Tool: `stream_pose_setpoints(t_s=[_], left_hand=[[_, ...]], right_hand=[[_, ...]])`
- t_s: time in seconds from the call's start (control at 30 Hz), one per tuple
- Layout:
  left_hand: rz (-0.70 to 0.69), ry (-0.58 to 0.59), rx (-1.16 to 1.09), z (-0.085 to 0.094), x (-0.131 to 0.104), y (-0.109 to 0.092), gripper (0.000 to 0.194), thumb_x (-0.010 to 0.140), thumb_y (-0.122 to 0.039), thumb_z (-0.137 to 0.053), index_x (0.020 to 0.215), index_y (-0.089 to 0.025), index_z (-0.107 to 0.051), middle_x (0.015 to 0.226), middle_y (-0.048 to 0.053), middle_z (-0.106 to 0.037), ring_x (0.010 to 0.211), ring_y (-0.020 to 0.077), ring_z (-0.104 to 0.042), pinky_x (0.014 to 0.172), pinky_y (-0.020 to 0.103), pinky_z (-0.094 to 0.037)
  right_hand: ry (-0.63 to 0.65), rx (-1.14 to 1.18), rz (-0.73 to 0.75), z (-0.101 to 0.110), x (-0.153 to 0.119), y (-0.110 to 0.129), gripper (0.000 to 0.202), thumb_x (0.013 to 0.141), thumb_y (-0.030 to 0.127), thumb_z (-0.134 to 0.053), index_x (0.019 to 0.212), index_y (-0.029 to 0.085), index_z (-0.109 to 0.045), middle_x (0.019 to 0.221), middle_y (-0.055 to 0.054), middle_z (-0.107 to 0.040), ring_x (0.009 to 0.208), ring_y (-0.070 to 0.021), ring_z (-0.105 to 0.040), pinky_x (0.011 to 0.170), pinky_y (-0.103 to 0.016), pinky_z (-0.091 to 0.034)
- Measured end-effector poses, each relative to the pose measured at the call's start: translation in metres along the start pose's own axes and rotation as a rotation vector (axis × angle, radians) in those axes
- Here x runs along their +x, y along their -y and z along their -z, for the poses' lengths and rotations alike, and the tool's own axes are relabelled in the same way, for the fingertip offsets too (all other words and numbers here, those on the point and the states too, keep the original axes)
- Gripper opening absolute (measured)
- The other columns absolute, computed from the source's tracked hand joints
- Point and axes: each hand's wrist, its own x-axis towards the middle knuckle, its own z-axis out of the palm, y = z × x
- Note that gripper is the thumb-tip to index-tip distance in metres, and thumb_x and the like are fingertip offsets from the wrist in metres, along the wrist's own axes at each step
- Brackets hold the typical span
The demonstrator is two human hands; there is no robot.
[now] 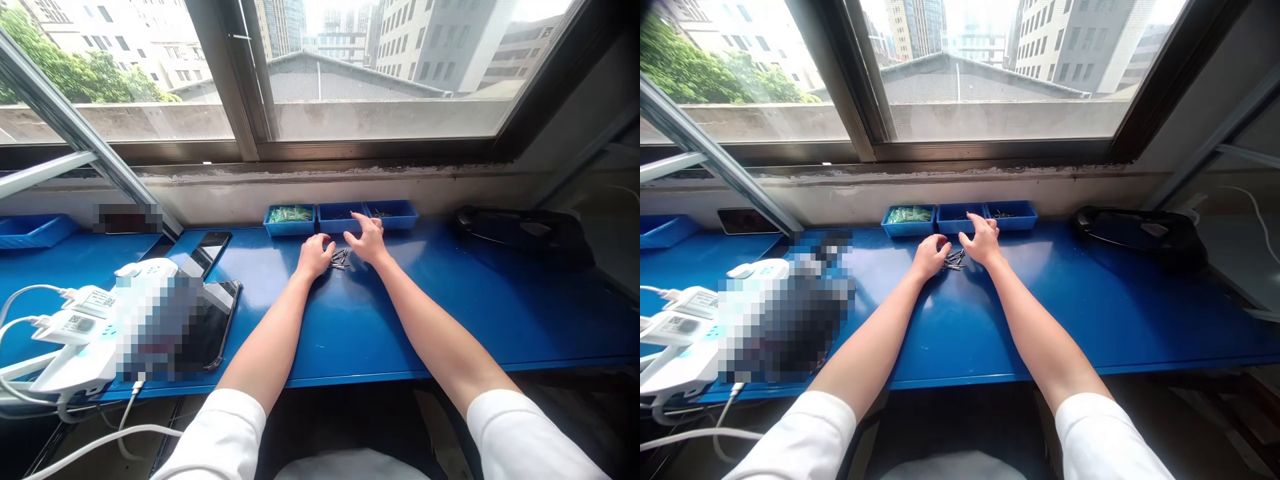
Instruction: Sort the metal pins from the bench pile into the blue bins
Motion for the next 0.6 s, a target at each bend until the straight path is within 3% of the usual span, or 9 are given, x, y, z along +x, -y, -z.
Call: stream_pose_setpoints(t_s=[0.17, 0.3, 0.37, 0.47, 0.6], left_hand=[[-0.003, 0.024, 0.012, -0.001, -0.001, 0.0, 0.022, 0.085, -0.031, -0.051, 0.098, -0.017, -0.062, 0.098, 0.007, -0.068, 0.094, 0.0208, -0.061, 0.084, 0.032, -0.047], [-0.002, 0.036, 0.032, 0.0, -0.001, -0.001, 0.023, 0.085, -0.031, -0.05, 0.098, -0.017, -0.063, 0.099, 0.007, -0.068, 0.094, 0.0205, -0.061, 0.083, 0.032, -0.047], [0.002, 0.045, 0.048, 0.0, -0.001, -0.001, 0.023, 0.085, -0.031, -0.05, 0.098, -0.017, -0.063, 0.099, 0.007, -0.068, 0.095, 0.0203, -0.061, 0.084, 0.031, -0.047], [-0.008, 0.069, 0.085, 0.002, -0.002, -0.002, 0.022, 0.085, -0.03, -0.05, 0.095, -0.018, -0.065, 0.099, 0.007, -0.068, 0.095, 0.0207, -0.06, 0.085, 0.032, -0.047], [-0.042, 0.1, 0.147, 0.003, -0.003, -0.003, 0.021, 0.084, -0.03, -0.05, 0.092, -0.02, -0.067, 0.098, 0.006, -0.069, 0.096, 0.0222, -0.059, 0.088, 0.034, -0.045]], right_hand=[[0.144, -0.203, -0.055, -0.009, 0.007, -0.008, 0.07, 0.074, 0.039, -0.06, 0.139, 0.022, -0.041, 0.148, -0.007, -0.036, 0.112, -0.0351, -0.039, 0.092, -0.055, -0.037], [0.17, -0.2, 0.001, -0.016, 0.003, -0.016, 0.07, 0.073, 0.04, -0.061, 0.138, 0.022, -0.042, 0.153, -0.009, -0.025, 0.115, -0.0372, -0.038, 0.092, -0.056, -0.038], [0.101, -0.167, 0.051, -0.017, -0.001, -0.017, 0.062, 0.075, 0.036, -0.06, 0.134, 0.019, -0.048, 0.149, -0.012, -0.03, 0.116, -0.0356, -0.037, 0.094, -0.054, -0.038], [0.047, -0.102, 0.129, -0.014, -0.011, -0.016, 0.041, 0.077, 0.03, -0.057, 0.115, 0.015, -0.062, 0.128, -0.014, -0.051, 0.112, -0.0306, -0.042, 0.097, -0.047, -0.039], [0.209, -0.039, 0.24, -0.01, -0.021, -0.014, 0.027, 0.076, 0.026, -0.059, 0.1, 0.017, -0.069, 0.1, -0.01, -0.06, 0.098, -0.0254, -0.048, 0.092, -0.04, -0.044]])
